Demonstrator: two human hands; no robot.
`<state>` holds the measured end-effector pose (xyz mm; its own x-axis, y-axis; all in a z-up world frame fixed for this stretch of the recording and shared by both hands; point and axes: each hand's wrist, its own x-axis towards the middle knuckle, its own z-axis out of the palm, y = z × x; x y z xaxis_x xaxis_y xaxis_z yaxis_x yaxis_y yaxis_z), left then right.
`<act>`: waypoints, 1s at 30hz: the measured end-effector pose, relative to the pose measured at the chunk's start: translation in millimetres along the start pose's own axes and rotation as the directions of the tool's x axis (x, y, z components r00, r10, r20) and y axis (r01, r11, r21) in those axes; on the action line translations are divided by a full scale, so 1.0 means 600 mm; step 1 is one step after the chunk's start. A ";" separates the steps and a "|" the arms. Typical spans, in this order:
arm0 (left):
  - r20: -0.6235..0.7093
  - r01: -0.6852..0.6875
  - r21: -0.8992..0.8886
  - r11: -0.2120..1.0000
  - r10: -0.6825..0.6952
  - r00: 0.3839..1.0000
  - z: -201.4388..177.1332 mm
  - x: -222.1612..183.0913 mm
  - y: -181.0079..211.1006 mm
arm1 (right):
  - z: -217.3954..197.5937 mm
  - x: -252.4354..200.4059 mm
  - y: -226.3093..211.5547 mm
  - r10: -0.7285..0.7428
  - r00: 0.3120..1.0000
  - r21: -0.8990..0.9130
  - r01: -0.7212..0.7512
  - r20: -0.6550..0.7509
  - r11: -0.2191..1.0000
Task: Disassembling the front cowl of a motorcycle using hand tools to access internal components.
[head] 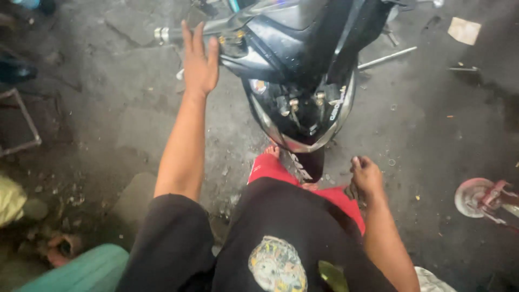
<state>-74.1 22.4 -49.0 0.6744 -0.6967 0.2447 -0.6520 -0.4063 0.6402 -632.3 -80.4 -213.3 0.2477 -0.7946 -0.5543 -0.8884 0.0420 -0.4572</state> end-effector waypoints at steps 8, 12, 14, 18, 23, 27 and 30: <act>-0.455 -0.035 0.267 0.963 0.158 0.876 0.055 -0.185 0.136 | -0.122 -0.080 -0.156 -0.316 0.945 0.264 0.286 0.080 0.921; 0.118 0.248 0.053 0.967 -0.252 0.960 0.188 -0.417 0.290 | -0.111 -0.062 -0.139 -0.482 0.874 0.599 0.354 0.061 0.718; 0.240 0.174 -0.253 0.952 -0.113 0.964 0.270 -0.524 0.351 | -0.130 -0.075 -0.132 -0.473 0.880 0.461 0.402 0.044 0.791; 0.277 0.324 -0.221 0.920 -0.260 0.925 0.324 -0.586 0.431 | -0.124 -0.078 -0.104 -0.540 0.837 0.512 0.428 0.085 0.745; 0.244 0.437 -0.051 0.898 -0.413 0.877 0.323 -0.616 0.440 | -0.133 -0.057 -0.066 -0.411 0.858 0.510 0.215 0.310 0.833; 0.216 0.487 -0.137 0.863 -0.453 0.865 0.316 -0.619 0.442 | -0.176 -0.007 -0.015 -0.259 0.835 0.642 -0.139 0.486 0.754; 0.211 0.517 -0.185 0.836 -0.480 0.852 0.305 -0.607 0.454 | -0.220 -0.074 -0.025 -0.295 0.767 0.766 -0.364 0.570 0.530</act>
<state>-560.6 57.5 -97.1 0.8139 -0.5232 -0.2526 -0.1323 -0.5902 0.7963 -680.7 -125.6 -90.0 0.6726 -0.2768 -0.6863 -0.2654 0.7755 -0.5729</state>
